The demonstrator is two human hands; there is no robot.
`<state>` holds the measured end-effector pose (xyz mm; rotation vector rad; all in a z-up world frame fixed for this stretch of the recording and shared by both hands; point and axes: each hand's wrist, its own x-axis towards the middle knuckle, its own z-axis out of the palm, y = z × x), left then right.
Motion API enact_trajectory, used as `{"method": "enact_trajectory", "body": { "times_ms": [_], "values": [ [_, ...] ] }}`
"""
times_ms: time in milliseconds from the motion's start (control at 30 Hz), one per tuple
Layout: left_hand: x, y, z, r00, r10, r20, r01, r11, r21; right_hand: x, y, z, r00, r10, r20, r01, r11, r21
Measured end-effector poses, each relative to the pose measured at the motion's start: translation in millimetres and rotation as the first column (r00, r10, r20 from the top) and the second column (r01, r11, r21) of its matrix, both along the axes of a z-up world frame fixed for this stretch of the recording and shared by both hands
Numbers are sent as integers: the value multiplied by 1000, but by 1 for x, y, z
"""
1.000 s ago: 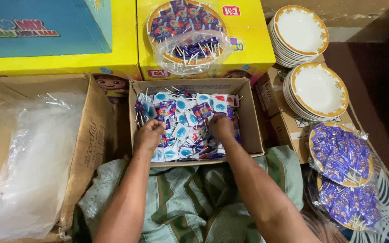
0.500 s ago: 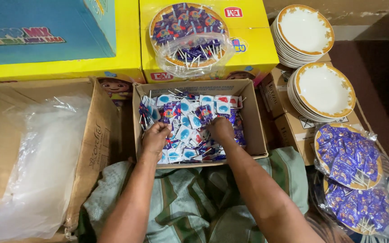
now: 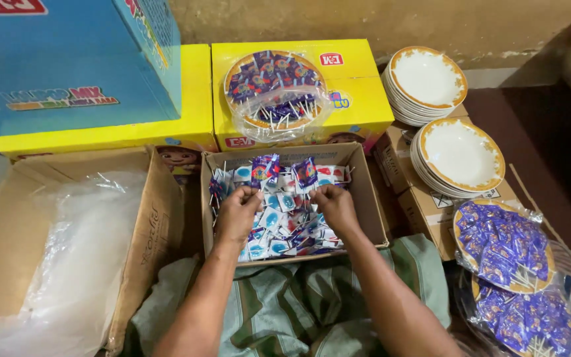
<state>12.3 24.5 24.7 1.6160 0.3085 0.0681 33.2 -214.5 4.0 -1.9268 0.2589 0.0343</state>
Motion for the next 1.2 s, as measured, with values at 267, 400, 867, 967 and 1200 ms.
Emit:
{"method": "enact_trajectory", "body": {
  "times_ms": [267, 400, 867, 967, 1200],
  "values": [
    [44, -32, 94, 998, 24, 53, -36, 970, 242, 23, 14, 128, 985, 23, 171, -4, 994, -110],
    [100, -26, 71, 997, 70, -28, -49, 887, 460, 60, 24, 132, 981, 50, 186, -46, 999, -30],
    [113, -42, 83, 970, 184, 159, -231, 902, 364, 115, 34, 149, 981, 88, 171, -21, 932, -362],
    [102, -32, 70, 936, 1, 351, -185, 851, 492, 104, 30, 146, 962, 105, 254, -17, 944, -328],
    [91, -30, 87, 834, -376, 404, -48, 681, 731, 127, 31, 101, 666, 503, 551, -157, 816, -556]
  ]
}}
